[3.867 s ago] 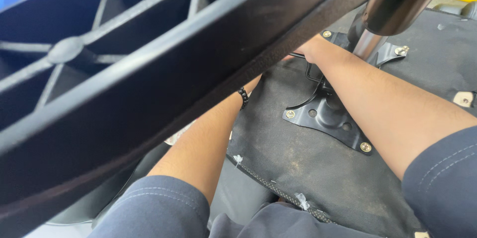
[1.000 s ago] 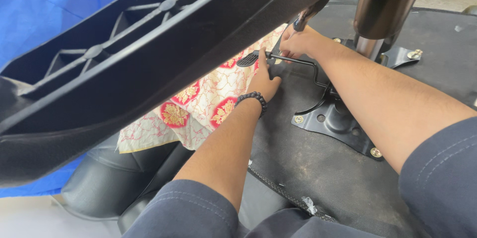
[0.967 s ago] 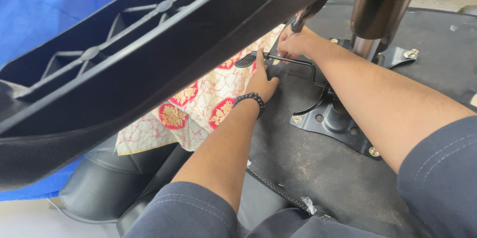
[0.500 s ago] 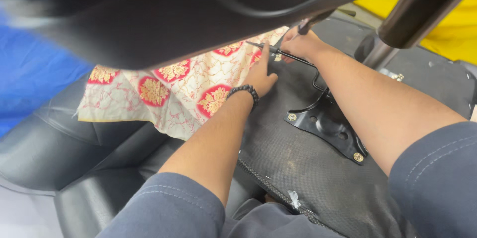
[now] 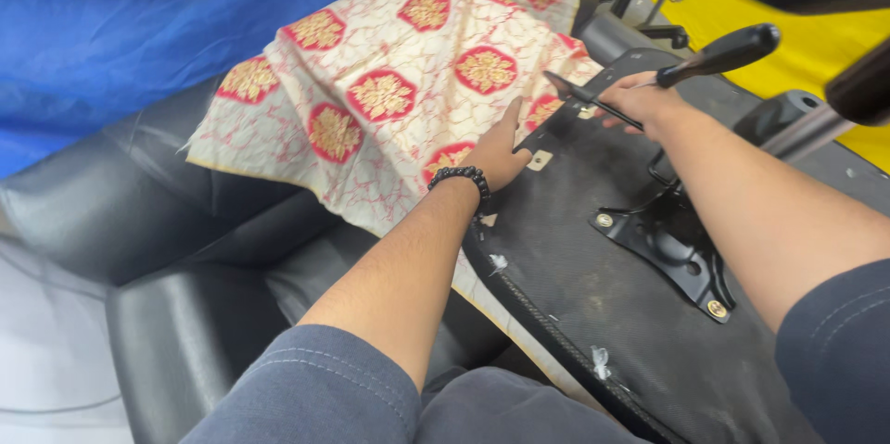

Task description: The person uses a screwdriver to tighten screws on the underside of an office chair seat, securing the seat to its central metal base. They then flip the seat upright and continue to adjust and tighten the assembly.

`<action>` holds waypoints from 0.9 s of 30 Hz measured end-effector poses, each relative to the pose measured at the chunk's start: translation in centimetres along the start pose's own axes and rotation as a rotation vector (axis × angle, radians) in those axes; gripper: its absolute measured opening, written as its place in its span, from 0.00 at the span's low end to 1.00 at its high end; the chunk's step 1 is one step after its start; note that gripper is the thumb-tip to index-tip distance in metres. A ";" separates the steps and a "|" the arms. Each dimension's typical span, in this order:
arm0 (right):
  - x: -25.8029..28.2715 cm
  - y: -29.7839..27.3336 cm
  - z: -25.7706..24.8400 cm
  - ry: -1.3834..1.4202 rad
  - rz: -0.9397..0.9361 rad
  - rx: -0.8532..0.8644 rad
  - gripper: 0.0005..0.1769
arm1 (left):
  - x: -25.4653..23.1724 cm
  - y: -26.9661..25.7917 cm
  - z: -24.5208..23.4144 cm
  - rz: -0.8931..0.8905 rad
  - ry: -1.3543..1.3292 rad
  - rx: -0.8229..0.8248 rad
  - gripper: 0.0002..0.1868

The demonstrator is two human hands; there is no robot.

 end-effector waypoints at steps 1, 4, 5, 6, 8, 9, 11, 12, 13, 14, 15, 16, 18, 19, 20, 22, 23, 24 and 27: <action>0.2 0.1 -0.1 -0.006 0.014 0.000 0.06 | 0.7 -0.4 -0.3 0.011 -0.020 -0.010 0.51; 1.0 0.2 0.1 -0.026 0.063 -0.012 0.06 | 2.8 -1.6 -1.3 -0.020 -0.027 -0.026 0.48; 1.0 -0.1 0.0 -0.030 0.088 -0.027 0.06 | 3.4 -1.8 -1.5 -0.034 -0.018 -0.019 0.48; 1.2 -0.4 0.1 -0.033 0.113 -0.042 0.06 | 3.9 -2.1 -1.9 -0.033 -0.022 -0.018 0.47; 1.8 -0.8 0.6 -0.057 0.132 -0.078 0.06 | 4.6 -2.0 -2.4 -0.022 -0.025 -0.004 0.45; 2.0 -1.2 0.7 -0.069 0.145 -0.098 0.06 | 4.7 -1.7 -2.6 -0.018 -0.018 0.002 0.44; 2.5 -1.9 0.9 -0.069 0.148 -0.119 0.07 | 4.8 -0.8 -3.0 -0.007 -0.002 0.019 0.43; 2.7 -2.1 1.1 -0.069 0.151 -0.130 0.07 | 4.7 0.0 -3.1 -0.006 0.004 0.028 0.43; 2.7 -2.5 1.1 -0.050 0.167 -0.153 0.08 | 4.5 0.9 -3.0 -0.005 0.007 0.042 0.43; 2.9 -2.6 1.1 -0.032 0.183 -0.177 0.08 | 4.3 1.8 -3.0 -0.003 0.011 0.055 0.43; 2.9 -2.7 1.2 -0.020 0.202 -0.196 0.09 | 4.2 2.5 -2.8 0.037 -0.036 0.028 0.45; 2.8 -2.7 1.3 -0.029 0.202 -0.201 0.09 | 4.1 3.2 -2.5 0.076 -0.083 0.001 0.47; 2.8 -2.1 1.3 -0.056 0.198 -0.209 0.09 | 3.8 4.7 -2.0 0.154 -0.144 -0.053 0.49; 2.6 -1.6 1.3 -0.070 0.192 -0.204 0.10 | 3.5 5.5 -1.9 0.199 -0.150 -0.074 0.48; 2.4 -1.1 1.3 -0.083 0.186 -0.200 0.11 | 3.2 6.1 -1.6 0.244 -0.157 -0.096 0.48; 2.1 -0.2 0.9 -0.057 0.129 -0.156 0.13 | 3.0 7.0 -0.7 0.083 -0.178 0.000 0.50; 2.2 0.3 1.0 -0.016 0.075 -0.116 0.14 | 2.8 7.4 -0.3 0.005 -0.183 0.048 0.51; 2.2 0.5 0.7 0.025 0.021 -0.076 0.14 | 2.5 7.5 0.2 -0.010 -0.192 0.092 0.50; 2.4 0.2 0.1 -0.166 0.037 0.008 0.19 | 2.4 6.6 1.5 -0.047 -0.153 0.232 0.46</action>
Point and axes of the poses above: each hand's wrist, its own y-axis towards the middle knuckle, its own z-axis out of the palm, x = y × z, the point moved 2 cm from there along y, towards the middle knuckle, and after that the axes turned 2 degrees about -y, right-handed, at the moved point
